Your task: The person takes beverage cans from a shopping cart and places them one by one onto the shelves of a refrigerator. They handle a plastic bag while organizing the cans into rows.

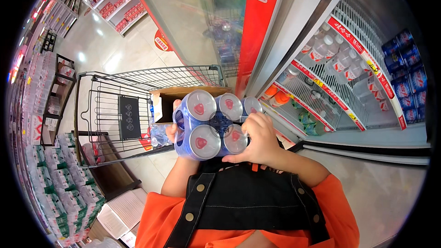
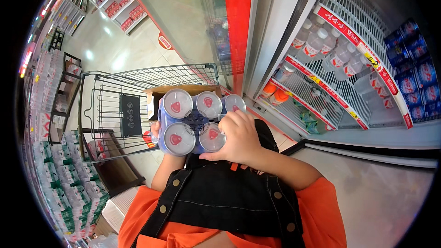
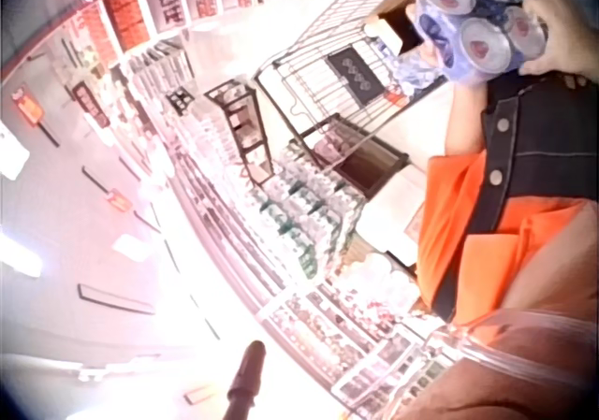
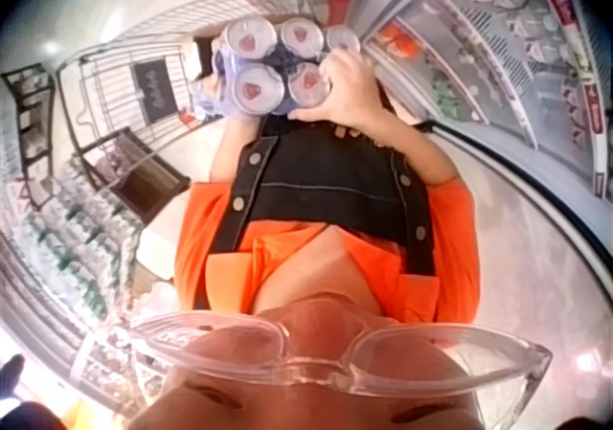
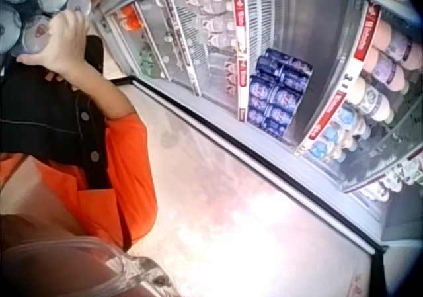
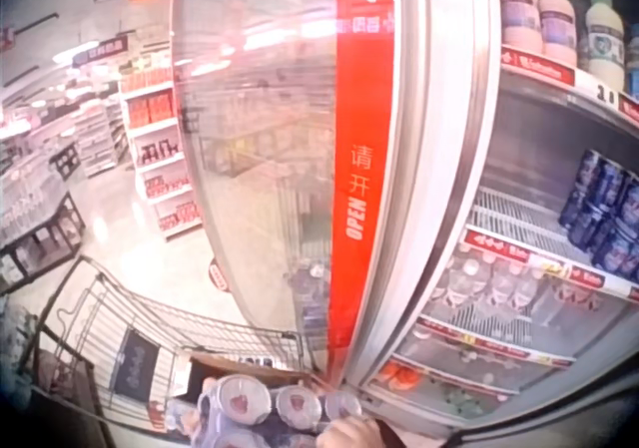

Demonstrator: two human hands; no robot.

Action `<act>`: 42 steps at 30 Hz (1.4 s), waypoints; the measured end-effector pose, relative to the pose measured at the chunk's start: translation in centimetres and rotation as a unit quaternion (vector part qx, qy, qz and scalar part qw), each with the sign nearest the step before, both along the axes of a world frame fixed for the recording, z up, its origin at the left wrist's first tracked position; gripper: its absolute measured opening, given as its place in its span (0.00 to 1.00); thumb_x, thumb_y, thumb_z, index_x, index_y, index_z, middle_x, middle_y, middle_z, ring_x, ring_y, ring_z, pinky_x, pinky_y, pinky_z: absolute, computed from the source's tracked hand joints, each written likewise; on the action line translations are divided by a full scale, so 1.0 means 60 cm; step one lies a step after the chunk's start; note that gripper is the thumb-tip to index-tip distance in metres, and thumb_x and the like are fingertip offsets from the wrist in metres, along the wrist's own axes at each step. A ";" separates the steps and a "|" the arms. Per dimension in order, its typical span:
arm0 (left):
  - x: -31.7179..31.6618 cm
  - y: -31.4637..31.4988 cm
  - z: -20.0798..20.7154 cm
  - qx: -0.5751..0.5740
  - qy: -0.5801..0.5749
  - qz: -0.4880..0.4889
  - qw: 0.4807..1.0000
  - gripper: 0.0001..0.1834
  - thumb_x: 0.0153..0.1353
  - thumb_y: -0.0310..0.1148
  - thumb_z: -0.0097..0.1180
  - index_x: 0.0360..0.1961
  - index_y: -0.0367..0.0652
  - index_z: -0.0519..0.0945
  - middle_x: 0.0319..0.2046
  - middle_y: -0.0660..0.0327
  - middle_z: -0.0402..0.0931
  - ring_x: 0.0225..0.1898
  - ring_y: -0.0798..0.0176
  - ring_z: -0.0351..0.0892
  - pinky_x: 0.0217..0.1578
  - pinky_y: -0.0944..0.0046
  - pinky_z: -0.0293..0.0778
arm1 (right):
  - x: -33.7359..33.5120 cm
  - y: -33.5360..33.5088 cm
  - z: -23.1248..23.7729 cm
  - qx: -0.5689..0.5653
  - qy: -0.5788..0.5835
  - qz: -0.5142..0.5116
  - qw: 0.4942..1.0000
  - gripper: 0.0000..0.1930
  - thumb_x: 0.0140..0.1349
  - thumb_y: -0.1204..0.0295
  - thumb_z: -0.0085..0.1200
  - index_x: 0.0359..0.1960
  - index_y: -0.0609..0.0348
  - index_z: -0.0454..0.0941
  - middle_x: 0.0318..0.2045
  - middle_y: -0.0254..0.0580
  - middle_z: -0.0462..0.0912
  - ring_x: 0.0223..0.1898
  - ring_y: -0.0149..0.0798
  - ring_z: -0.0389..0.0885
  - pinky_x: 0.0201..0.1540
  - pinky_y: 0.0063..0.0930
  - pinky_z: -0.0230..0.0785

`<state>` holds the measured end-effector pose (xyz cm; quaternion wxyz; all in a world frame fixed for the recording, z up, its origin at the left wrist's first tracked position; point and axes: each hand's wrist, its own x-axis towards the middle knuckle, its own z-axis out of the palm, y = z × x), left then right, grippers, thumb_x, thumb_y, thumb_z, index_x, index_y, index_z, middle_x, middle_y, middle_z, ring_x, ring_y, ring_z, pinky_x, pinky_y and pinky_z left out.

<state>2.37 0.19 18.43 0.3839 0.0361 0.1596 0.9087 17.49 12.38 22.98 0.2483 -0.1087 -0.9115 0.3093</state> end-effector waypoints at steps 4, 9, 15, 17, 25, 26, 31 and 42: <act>-0.012 -0.005 -0.010 0.000 0.052 0.005 0.999 0.26 0.45 0.46 0.54 0.44 0.45 0.66 0.39 0.55 0.67 0.43 0.53 0.71 0.45 0.49 0.72 | -0.003 0.015 0.013 0.010 0.066 0.056 0.996 0.34 0.23 0.45 0.71 0.14 0.53 0.59 0.17 0.34 0.60 0.22 0.40 0.60 0.29 0.31 0.53; -0.082 0.018 0.011 0.087 0.185 -0.210 0.956 0.30 0.52 0.59 0.43 0.30 0.38 0.72 0.27 0.57 0.68 0.36 0.56 0.72 0.50 0.53 0.66 | 0.012 0.039 0.080 0.038 0.055 0.163 0.984 0.32 0.22 0.46 0.71 0.12 0.52 0.60 0.15 0.33 0.60 0.19 0.38 0.59 0.25 0.32 0.50; -0.093 0.160 0.082 -0.084 0.376 -0.545 0.745 0.34 0.55 0.56 0.45 0.53 0.39 0.69 0.46 0.60 0.72 0.46 0.65 0.70 0.46 0.65 0.65 | 0.001 0.027 0.104 0.097 0.008 0.254 0.962 0.25 0.26 0.48 0.66 0.12 0.52 0.66 0.15 0.31 0.63 0.21 0.36 0.64 0.26 0.31 0.53; -0.071 0.195 0.069 -0.070 0.447 -0.591 0.668 0.34 0.51 0.51 0.53 0.54 0.38 0.68 0.46 0.60 0.70 0.49 0.66 0.67 0.48 0.67 0.63 | 0.005 0.017 0.094 0.125 -0.030 0.242 0.962 0.24 0.27 0.48 0.65 0.14 0.52 0.68 0.16 0.31 0.64 0.22 0.36 0.66 0.27 0.31 0.55; -0.046 0.150 0.003 -0.121 0.248 -0.619 0.736 0.39 0.36 0.42 0.64 0.52 0.36 0.67 0.43 0.54 0.72 0.47 0.59 0.72 0.49 0.61 0.68 | 0.028 0.015 0.060 0.149 0.017 0.218 0.964 0.23 0.35 0.48 0.63 0.12 0.51 0.64 0.12 0.30 0.61 0.16 0.33 0.64 0.21 0.27 0.54; -0.046 0.147 -0.011 -0.115 0.251 -0.609 0.743 0.40 0.36 0.42 0.64 0.52 0.36 0.66 0.43 0.54 0.72 0.46 0.59 0.72 0.49 0.61 0.68 | 0.031 0.011 0.059 0.202 0.108 0.212 0.950 0.21 0.39 0.53 0.63 0.11 0.50 0.64 0.11 0.29 0.60 0.14 0.32 0.63 0.19 0.25 0.52; -0.046 0.128 -0.090 -0.056 0.202 -0.534 0.819 0.37 0.34 0.43 0.65 0.46 0.32 0.70 0.41 0.49 0.73 0.44 0.53 0.75 0.46 0.57 0.73 | 0.045 0.004 0.084 0.141 0.061 0.244 0.958 0.15 0.43 0.63 0.62 0.11 0.49 0.66 0.09 0.30 0.60 0.12 0.34 0.65 0.17 0.26 0.57; -0.031 0.116 -0.108 -0.041 0.065 -0.569 0.818 0.34 0.37 0.40 0.59 0.48 0.36 0.68 0.45 0.47 0.70 0.47 0.50 0.73 0.51 0.51 0.68 | 0.080 0.010 0.069 -0.134 -0.056 0.316 0.938 0.16 0.50 0.72 0.57 0.11 0.56 0.64 0.12 0.37 0.64 0.12 0.40 0.66 0.14 0.30 0.57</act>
